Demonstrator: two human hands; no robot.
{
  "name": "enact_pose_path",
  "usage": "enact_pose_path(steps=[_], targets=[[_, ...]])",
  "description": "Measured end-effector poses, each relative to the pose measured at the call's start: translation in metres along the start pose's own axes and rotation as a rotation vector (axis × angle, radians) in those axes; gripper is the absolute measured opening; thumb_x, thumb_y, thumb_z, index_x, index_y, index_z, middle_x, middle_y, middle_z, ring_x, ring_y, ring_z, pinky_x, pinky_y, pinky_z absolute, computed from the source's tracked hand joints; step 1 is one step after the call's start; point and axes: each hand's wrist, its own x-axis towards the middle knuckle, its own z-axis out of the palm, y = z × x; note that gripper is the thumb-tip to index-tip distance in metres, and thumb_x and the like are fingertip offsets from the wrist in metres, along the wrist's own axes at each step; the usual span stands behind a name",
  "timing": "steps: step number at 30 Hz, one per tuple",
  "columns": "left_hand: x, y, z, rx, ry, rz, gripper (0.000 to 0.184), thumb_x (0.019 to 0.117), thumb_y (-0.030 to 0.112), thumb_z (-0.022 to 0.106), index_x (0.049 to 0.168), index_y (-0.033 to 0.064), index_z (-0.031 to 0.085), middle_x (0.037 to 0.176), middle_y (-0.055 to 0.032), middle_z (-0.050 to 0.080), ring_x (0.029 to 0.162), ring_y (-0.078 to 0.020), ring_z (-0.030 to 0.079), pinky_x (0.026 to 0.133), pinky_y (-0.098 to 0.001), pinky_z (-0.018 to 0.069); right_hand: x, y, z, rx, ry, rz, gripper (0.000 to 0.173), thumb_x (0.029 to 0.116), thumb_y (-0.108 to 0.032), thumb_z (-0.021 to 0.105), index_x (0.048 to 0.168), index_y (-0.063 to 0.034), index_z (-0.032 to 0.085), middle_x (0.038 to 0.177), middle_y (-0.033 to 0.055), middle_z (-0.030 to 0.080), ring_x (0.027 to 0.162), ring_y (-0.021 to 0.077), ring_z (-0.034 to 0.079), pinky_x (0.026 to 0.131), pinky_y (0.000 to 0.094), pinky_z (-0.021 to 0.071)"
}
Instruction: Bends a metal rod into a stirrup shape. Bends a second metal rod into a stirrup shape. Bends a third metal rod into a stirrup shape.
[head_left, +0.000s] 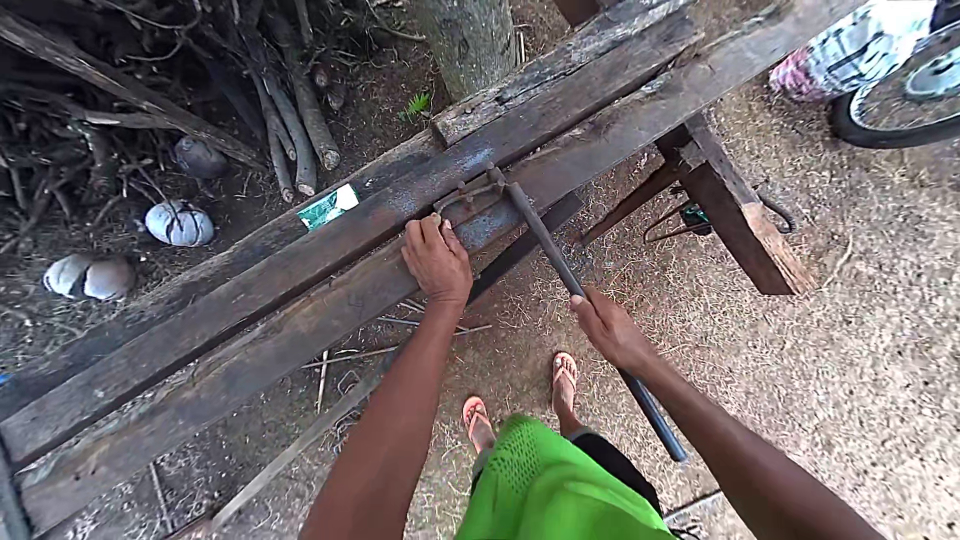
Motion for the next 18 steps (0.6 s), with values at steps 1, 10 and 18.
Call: enact_pose_path(steps=[1, 10, 18], targets=[[0.0, -0.001, -0.001, -0.001, -0.004, 0.003, 0.03, 0.107, 0.023, 0.048, 0.116, 0.0019, 0.067, 0.11, -0.0196, 0.064, 0.103, -0.0374, 0.064, 0.087, -0.0531, 0.0503, -0.002, -0.002, 0.004, -0.097, 0.049, 0.001, 0.049, 0.1106, -0.045, 0.03, 0.116, -0.0067, 0.059, 0.071, 0.0018, 0.052, 0.06, 0.0157, 0.054, 0.06, 0.0378, 0.0493], [0.001, 0.0, -0.003, -0.011, -0.035, 0.003, 0.031, 0.1073, 0.023, 0.047, 0.118, 0.0019, 0.067, 0.111, -0.0196, 0.064, 0.105, -0.0375, 0.063, 0.089, -0.0534, 0.0497, -0.004, -0.007, -0.002, 0.389, -0.09, 0.055, 0.037, 0.1115, -0.038, 0.034, 0.11, -0.0081, 0.055, 0.063, -0.0036, 0.042, 0.046, 0.0087, 0.041, 0.045, 0.0253, 0.041], [0.0, -0.001, -0.003, -0.011, -0.028, 0.022, 0.03, 0.1075, 0.022, 0.047, 0.117, 0.002, 0.067, 0.109, -0.0184, 0.063, 0.102, -0.0365, 0.063, 0.086, -0.0517, 0.0499, 0.003, 0.001, 0.009, 0.043, 0.024, 0.038, 0.047, 0.1096, -0.049, 0.032, 0.113, -0.0092, 0.058, 0.069, -0.0001, 0.048, 0.056, 0.0143, 0.05, 0.056, 0.0366, 0.047]])
